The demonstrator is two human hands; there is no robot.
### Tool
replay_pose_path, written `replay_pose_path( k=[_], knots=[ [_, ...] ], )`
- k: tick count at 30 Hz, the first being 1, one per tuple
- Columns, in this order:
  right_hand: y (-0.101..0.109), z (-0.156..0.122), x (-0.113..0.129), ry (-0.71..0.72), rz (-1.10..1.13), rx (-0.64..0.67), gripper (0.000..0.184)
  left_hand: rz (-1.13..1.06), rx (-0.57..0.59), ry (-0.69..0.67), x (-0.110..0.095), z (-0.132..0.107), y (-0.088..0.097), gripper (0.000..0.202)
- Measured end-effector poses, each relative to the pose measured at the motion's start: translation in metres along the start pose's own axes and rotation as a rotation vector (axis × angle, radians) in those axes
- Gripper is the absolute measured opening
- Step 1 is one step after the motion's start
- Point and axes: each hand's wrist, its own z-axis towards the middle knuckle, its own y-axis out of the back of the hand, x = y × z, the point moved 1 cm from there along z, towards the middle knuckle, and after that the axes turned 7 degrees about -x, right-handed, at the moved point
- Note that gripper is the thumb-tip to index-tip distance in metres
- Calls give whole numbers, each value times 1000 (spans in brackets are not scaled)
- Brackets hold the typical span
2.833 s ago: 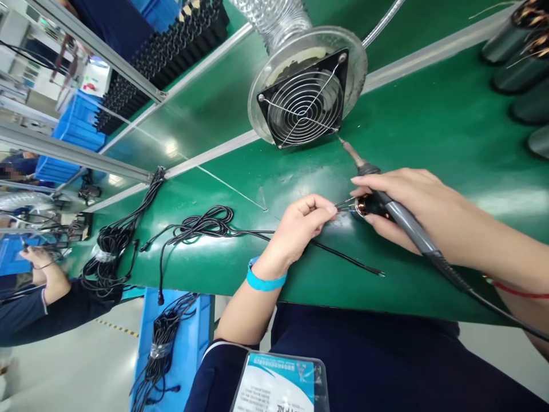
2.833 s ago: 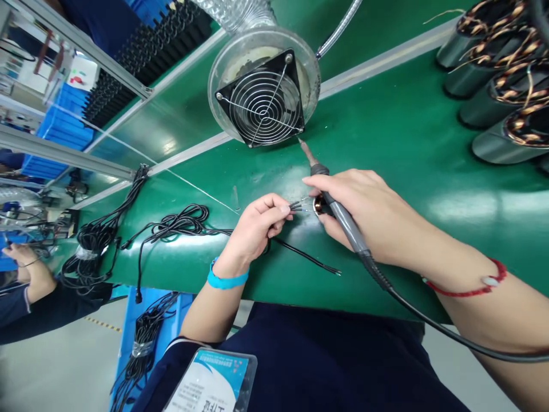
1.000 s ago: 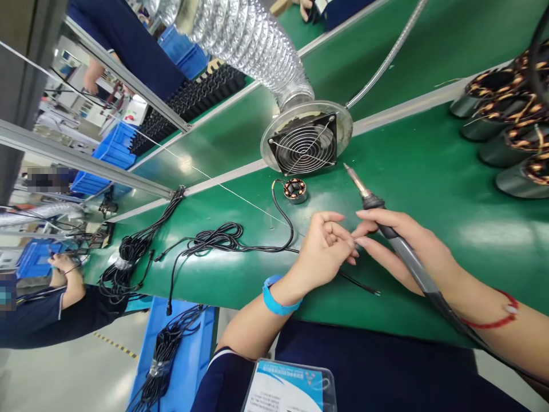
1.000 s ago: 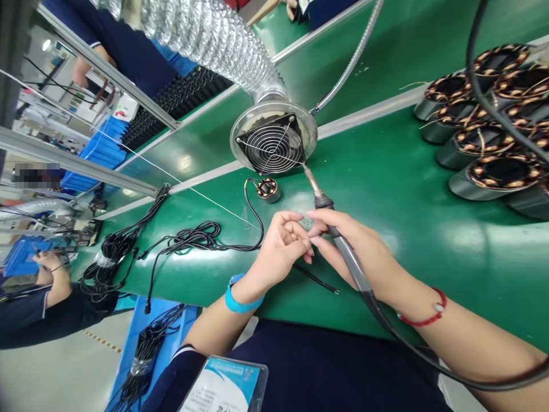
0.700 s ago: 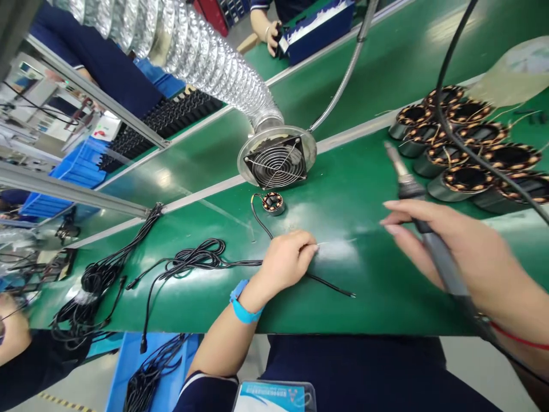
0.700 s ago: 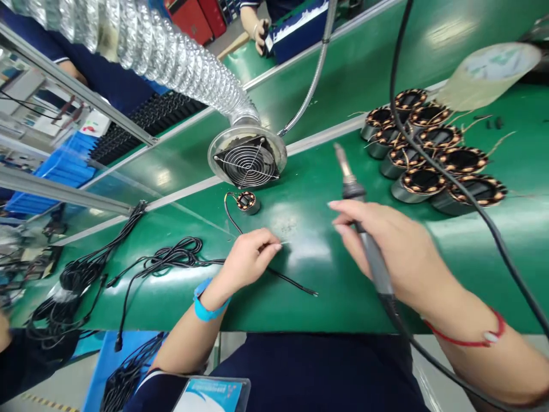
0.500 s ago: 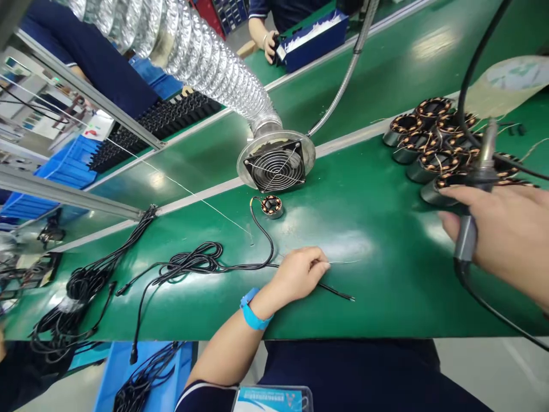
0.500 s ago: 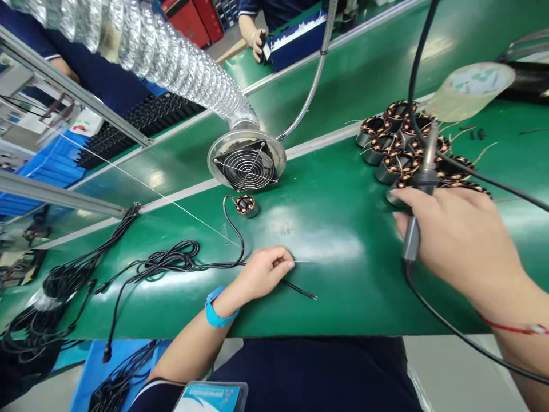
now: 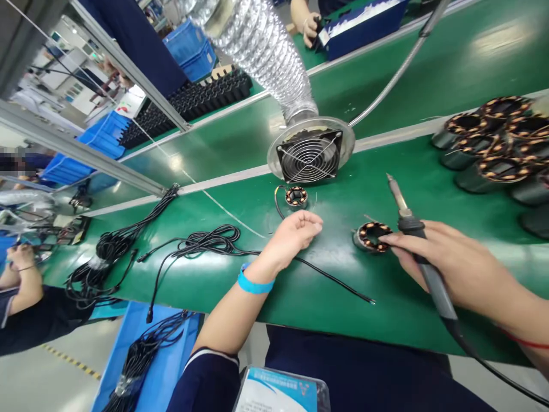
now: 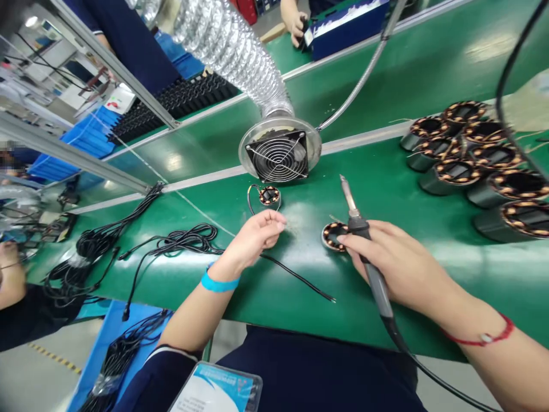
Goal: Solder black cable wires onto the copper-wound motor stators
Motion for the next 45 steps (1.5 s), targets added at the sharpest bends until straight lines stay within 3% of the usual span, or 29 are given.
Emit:
replay_pose_path(
  k=[4,10,13,19,25,30,33,36,41,45],
  knots=[
    [-7,15,16,-116,19,-40,15,128,-61,-83,-4,14,7,2],
    [-25,14,39,-341,101,106,47,420,152,-90,12,33,3,9],
    [-35,13,44,-352,119,84,42,387,176,-72,13,34,4,15],
    [-47,11,32,-324,309,127,32,192,195,29,5,31,6,19],
    [-55,3,31,-464,457,105,35,227,207,-115,3,24,5,22],
    [-56,-2,34,-534,518,137,37,346,155,-115,13,2,24,28],
    [-55,-2,34,-539,515,146,37,419,131,-171,18,-6,31,29],
    [-56,-2,34,-511,486,124,39,405,128,-247,22,-4,23,26],
    [-54,-3,35,-476,391,129,34,204,133,-71,30,5,4,32],
    [-51,-3,32,-467,307,91,32,223,104,-107,31,-4,11,31]
  ],
)
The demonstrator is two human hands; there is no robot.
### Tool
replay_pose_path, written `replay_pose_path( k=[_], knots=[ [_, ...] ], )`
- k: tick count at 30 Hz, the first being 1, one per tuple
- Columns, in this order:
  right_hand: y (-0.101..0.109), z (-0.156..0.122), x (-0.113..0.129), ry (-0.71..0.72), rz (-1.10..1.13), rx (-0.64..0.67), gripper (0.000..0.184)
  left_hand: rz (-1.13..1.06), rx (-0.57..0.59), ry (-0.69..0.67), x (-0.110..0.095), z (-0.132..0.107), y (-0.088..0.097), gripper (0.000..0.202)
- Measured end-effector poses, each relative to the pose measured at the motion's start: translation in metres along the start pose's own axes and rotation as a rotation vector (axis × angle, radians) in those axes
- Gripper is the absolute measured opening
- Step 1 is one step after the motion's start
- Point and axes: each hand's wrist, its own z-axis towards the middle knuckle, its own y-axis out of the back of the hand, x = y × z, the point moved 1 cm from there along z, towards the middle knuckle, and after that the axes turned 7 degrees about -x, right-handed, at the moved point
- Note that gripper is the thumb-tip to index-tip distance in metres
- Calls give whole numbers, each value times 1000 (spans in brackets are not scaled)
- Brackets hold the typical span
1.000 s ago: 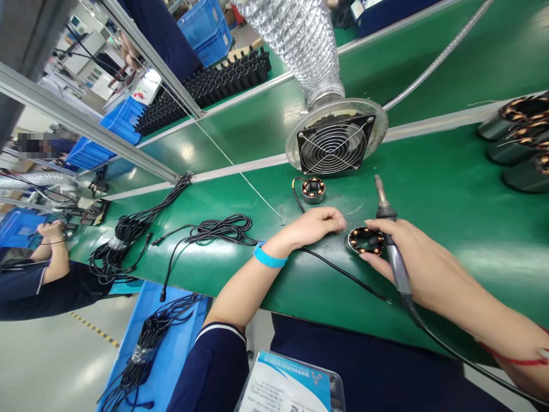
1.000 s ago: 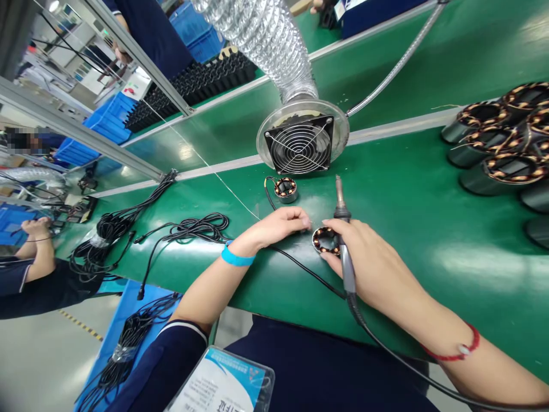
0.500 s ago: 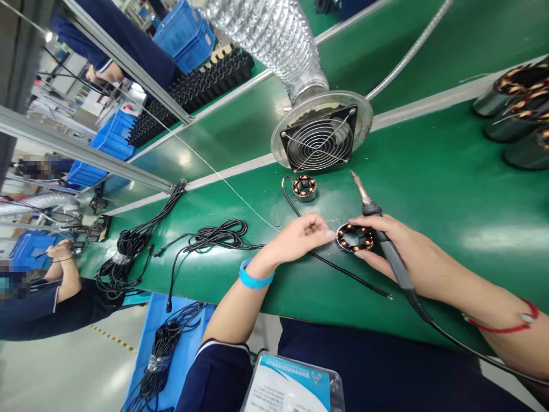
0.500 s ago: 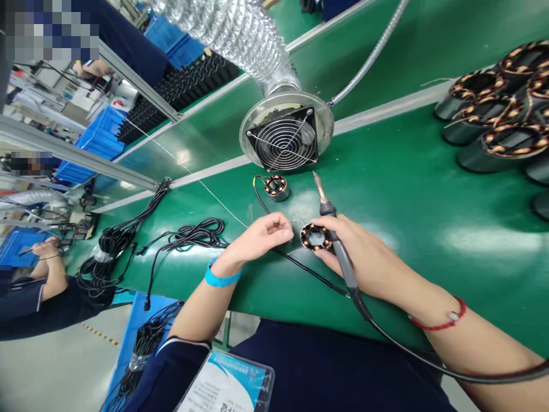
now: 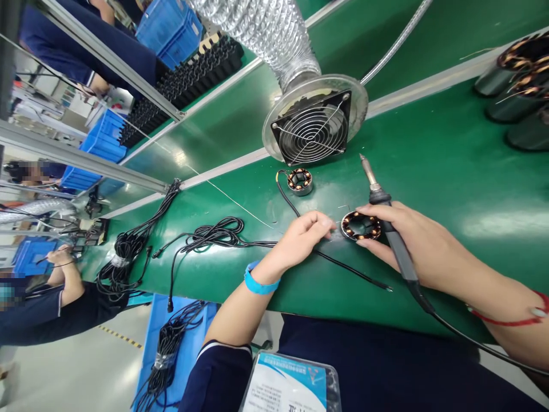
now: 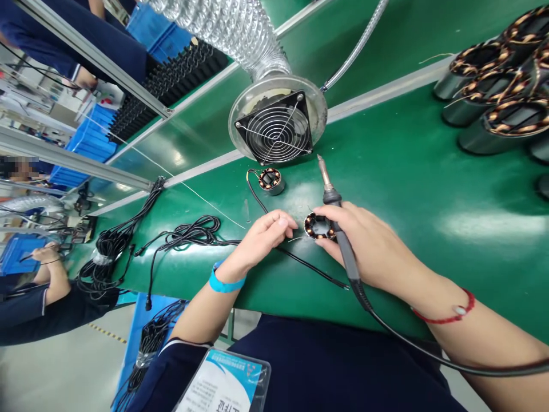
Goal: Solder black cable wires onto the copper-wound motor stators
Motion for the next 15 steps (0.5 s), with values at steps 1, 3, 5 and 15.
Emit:
replay_pose_path(
  k=[1,3,5,15],
  knots=[
    [1,0,0,8,-5,-11,32,29,23,-7,0,-4,3,30],
    [1,1,-1,24,-15,-22,33,96,80,-20,0,-9,8,28],
    [1,2,-1,26,-24,-21,33,142,108,-63,-2,-11,9,25],
    [19,2,-17,-7,64,59,36,53,135,0,9,-2,-16,39]
  ],
)
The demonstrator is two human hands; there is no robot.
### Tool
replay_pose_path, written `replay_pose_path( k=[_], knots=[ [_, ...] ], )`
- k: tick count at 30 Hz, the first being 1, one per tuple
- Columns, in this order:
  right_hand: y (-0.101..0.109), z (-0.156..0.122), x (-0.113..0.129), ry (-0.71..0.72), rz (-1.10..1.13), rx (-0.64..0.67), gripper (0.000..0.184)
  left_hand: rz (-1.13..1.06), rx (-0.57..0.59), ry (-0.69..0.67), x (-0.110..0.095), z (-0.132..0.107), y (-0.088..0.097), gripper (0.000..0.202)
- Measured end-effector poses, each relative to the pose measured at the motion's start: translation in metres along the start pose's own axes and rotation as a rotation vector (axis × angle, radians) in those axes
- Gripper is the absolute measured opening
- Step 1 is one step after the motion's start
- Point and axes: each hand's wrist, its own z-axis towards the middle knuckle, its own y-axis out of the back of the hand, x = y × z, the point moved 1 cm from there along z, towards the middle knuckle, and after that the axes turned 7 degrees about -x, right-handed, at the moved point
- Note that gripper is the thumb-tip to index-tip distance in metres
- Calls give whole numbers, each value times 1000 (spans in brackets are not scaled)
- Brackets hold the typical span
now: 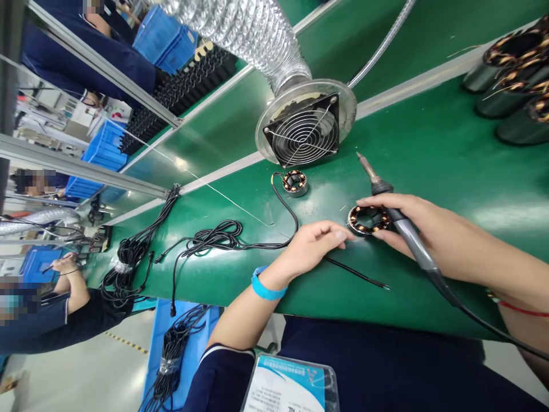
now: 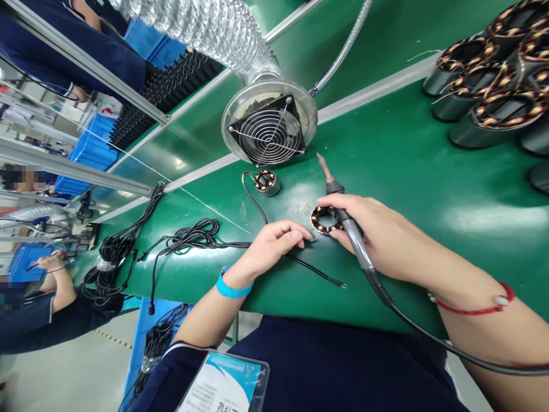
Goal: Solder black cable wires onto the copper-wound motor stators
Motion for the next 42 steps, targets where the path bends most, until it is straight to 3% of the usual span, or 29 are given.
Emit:
replay_pose_path(
  k=[2,5,7,9,11,15,19,22,27,31,35,42],
  knots=[
    [4,0,-6,-43,18,4,40,284,30,-63,-4,-7,-3,32],
    [8,1,-8,-65,62,-44,41,777,198,-151,-11,-16,-11,22],
    [11,2,-3,-76,65,-109,36,917,230,-182,-15,-19,-15,14],
    [14,2,8,-70,57,-199,32,829,171,-186,-19,-19,-14,12],
    [17,2,22,-61,67,-265,28,589,87,-155,-23,-20,-9,16],
    [19,2,49,-121,164,-295,24,167,-5,-58,-32,-23,3,29],
    [16,6,64,-286,405,-361,25,-34,-39,-57,-37,-23,8,44],
    [11,12,68,-383,639,-337,26,-145,-61,-64,-38,-23,7,51],
    [4,14,68,-518,708,-303,33,-136,-48,-63,-32,-24,6,53],
    [0,11,65,-564,756,-271,35,-13,-76,-166,-28,-25,5,52],
    [-2,13,67,-561,774,-210,33,154,-62,-280,-28,-24,2,53],
    [-6,10,69,-491,690,-271,36,266,-63,-283,-31,-26,1,45]
  ],
)
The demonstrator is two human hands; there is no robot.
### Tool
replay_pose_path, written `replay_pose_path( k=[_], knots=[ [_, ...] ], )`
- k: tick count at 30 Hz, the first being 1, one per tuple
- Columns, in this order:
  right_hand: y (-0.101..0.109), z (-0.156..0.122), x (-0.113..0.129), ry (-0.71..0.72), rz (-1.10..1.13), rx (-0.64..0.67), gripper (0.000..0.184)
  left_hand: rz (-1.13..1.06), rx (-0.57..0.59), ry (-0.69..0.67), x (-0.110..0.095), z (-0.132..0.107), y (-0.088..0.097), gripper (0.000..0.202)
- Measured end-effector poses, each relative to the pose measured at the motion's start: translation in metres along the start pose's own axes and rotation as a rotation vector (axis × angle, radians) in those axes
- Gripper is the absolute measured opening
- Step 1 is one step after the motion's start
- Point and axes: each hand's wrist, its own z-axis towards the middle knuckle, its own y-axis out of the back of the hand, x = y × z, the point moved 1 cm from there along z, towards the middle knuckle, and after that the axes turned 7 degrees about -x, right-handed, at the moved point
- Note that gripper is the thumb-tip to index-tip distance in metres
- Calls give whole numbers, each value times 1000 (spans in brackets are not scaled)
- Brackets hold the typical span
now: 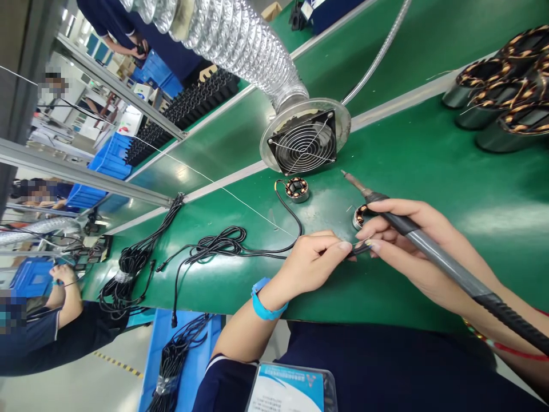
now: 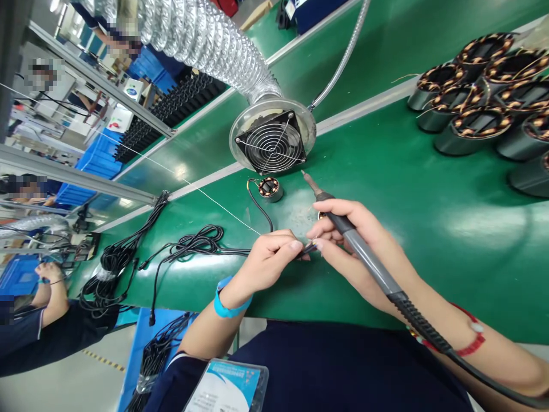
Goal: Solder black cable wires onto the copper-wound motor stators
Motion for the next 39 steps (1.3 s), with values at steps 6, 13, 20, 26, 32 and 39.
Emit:
replay_pose_path(
  k=[6,13,20,26,32,39],
  knots=[
    [3,-1,1,205,-147,38,27,-119,65,16,-2,4,2,41],
    [6,0,2,380,-273,60,31,-502,213,361,-3,9,-3,39],
    [31,12,-6,252,-549,-67,43,-442,-226,410,-4,32,-12,11],
    [49,5,-8,396,-418,-221,17,-428,-292,464,0,42,-16,17],
    [47,5,-20,494,-206,-134,12,-438,-292,464,4,42,-16,16],
    [47,3,-17,514,-266,-45,21,-435,-306,439,8,42,-16,14]
  ],
)
